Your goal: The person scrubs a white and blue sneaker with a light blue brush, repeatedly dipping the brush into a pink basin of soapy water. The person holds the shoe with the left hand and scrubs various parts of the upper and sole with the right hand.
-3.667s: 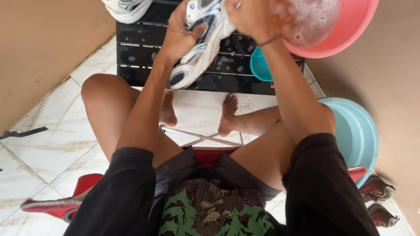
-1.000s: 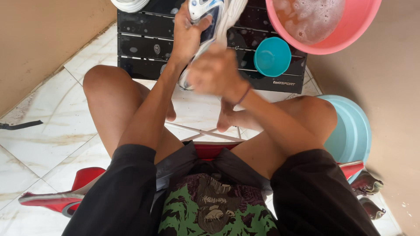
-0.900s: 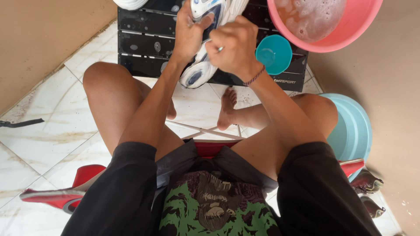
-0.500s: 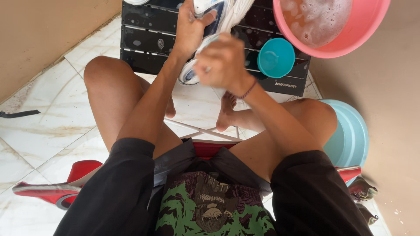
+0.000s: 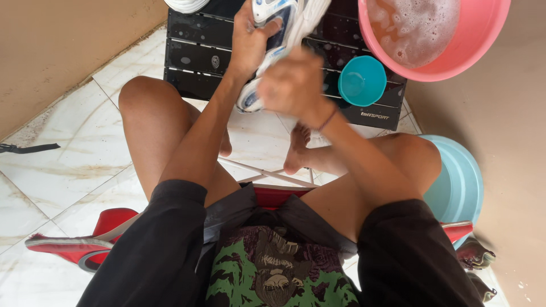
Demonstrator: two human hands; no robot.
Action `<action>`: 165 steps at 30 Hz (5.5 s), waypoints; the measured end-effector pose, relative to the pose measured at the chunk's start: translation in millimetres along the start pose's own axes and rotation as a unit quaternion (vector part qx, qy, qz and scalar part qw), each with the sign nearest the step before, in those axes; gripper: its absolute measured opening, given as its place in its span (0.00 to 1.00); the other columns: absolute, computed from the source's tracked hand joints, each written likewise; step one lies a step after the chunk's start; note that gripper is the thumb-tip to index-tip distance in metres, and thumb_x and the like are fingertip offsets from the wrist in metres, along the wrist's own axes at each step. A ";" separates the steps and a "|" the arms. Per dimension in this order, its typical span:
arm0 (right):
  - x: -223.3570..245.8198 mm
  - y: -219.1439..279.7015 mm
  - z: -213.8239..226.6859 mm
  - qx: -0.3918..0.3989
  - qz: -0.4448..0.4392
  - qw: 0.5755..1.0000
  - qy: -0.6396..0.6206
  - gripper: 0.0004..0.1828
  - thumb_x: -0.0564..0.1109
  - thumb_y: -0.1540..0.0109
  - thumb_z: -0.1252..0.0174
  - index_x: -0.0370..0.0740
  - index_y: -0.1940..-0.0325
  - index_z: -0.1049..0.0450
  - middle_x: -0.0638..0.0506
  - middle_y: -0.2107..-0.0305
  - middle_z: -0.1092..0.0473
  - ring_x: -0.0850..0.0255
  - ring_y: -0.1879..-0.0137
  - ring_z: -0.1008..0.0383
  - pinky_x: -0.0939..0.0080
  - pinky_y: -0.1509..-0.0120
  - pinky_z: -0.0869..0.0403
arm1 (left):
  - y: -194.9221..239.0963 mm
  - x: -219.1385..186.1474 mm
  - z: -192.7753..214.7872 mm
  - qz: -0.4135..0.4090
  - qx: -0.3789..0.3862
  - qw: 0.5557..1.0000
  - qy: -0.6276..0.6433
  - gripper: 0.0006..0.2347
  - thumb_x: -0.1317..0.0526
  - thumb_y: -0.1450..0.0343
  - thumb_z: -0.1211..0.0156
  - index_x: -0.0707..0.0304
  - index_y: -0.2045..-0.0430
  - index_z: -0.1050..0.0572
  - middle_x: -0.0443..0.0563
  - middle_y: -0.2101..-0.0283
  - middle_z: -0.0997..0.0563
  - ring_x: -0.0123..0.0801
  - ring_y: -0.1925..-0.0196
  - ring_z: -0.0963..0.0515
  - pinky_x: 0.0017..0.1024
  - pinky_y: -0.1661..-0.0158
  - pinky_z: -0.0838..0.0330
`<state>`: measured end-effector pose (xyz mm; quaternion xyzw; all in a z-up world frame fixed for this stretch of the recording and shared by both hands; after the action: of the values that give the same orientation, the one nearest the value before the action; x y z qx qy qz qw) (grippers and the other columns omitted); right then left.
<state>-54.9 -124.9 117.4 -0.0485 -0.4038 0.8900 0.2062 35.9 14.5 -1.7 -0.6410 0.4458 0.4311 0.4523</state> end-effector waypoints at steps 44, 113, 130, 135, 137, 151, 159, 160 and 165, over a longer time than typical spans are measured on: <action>8.5 -9.2 20.8 0.065 -0.019 0.988 -0.136 0.15 0.37 0.48 0.45 0.55 0.83 0.37 0.63 0.85 0.45 0.61 0.77 0.49 0.55 0.67 0.41 | -3.7 19.7 -6.4 -0.011 0.020 0.999 -0.022 0.21 0.70 0.29 0.20 0.62 0.40 0.17 0.47 0.46 0.12 0.32 0.44 0.14 0.33 0.40 0.21; -79.3 19.0 6.9 0.049 -0.091 0.976 -0.192 0.22 0.30 0.46 0.46 0.51 0.84 0.46 0.59 0.86 0.54 0.65 0.77 0.55 0.61 0.66 0.45 | 7.5 -65.3 -24.3 0.399 0.186 0.896 -0.059 0.13 0.53 0.14 0.48 0.50 0.40 0.20 0.45 0.61 0.12 0.30 0.68 0.12 0.36 0.75 0.13; -282.5 129.3 111.9 0.143 -0.589 0.793 0.062 0.37 0.45 0.21 0.19 0.49 0.67 0.44 0.61 0.71 0.46 0.66 0.64 0.45 0.51 0.64 0.47 | -4.4 -65.9 5.5 0.279 -0.050 0.930 -0.234 0.21 0.45 0.19 0.50 0.55 0.36 0.35 0.55 0.59 0.17 0.53 0.57 0.18 0.57 0.55 0.36; -296.2 145.9 95.7 0.248 -0.575 0.778 0.053 0.24 0.51 0.30 0.23 0.36 0.34 0.17 0.38 0.41 0.24 0.40 0.43 0.17 0.47 0.51 0.17 | -8.7 -59.7 4.5 0.309 -0.015 0.926 -0.214 0.38 0.37 0.20 0.53 0.67 0.20 0.49 0.65 0.35 0.30 0.53 0.36 0.26 0.52 0.40 0.31; -284.2 128.9 101.4 0.243 -0.594 0.766 0.012 0.24 0.53 0.28 0.23 0.37 0.33 0.17 0.43 0.43 0.20 0.44 0.45 0.15 0.50 0.55 0.17 | -10.7 -56.0 6.8 0.318 0.007 0.927 -0.197 0.43 0.35 0.20 0.53 0.69 0.17 0.55 0.76 0.14 0.43 0.65 0.16 0.33 0.55 0.30 0.34; -338.3 208.7 81.5 0.259 -0.600 0.750 0.103 0.26 0.53 0.26 0.33 0.39 0.26 0.23 0.30 0.32 0.37 0.33 0.36 0.22 0.36 0.38 0.19 | -12.7 -146.2 11.3 0.278 0.221 0.839 -0.412 0.17 0.48 0.17 0.42 0.50 0.38 0.34 0.60 0.42 0.21 0.52 0.27 0.34 0.57 0.40 0.34; -301.7 174.7 107.0 0.212 -0.608 0.758 0.107 0.22 0.54 0.26 0.29 0.40 0.33 0.14 0.28 0.36 0.29 0.34 0.42 0.18 0.38 0.41 0.17 | -13.0 -82.4 10.4 0.088 0.052 0.832 -0.545 0.26 0.37 0.15 0.44 0.69 0.55 0.25 0.68 0.62 0.15 0.69 0.60 0.14 0.62 0.61 0.23; -304.6 176.1 109.6 0.195 -0.602 0.763 0.132 0.25 0.55 0.26 0.30 0.38 0.30 0.16 0.24 0.37 0.30 0.32 0.39 0.20 0.36 0.36 0.20 | -15.4 -77.4 9.5 0.067 0.045 0.830 -0.553 0.19 0.48 0.14 0.40 0.72 0.52 0.25 0.67 0.59 0.15 0.60 0.60 0.13 0.59 0.60 0.18; -316.3 190.5 106.9 0.203 -0.541 0.797 0.175 0.28 0.53 0.18 0.41 0.41 0.70 0.33 0.37 0.69 0.28 0.37 0.51 0.27 0.31 0.54 0.29 | -2.6 -86.5 -12.4 0.122 0.027 0.817 -0.563 0.23 0.41 0.16 0.59 0.66 0.46 0.32 0.74 0.51 0.16 0.74 0.51 0.16 0.66 0.51 0.24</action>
<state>143.6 -440.2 22.9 0.0663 -0.1311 0.6711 0.7266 20.3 18.8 84.2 -0.2146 0.1997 0.7560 0.5852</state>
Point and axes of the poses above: each hand's wrist, its own y-axis away from the middle knuckle, its own z-axis out of the back of the hand, x = y × z, the point moved 3 cm from there along -y, towards the middle knuckle
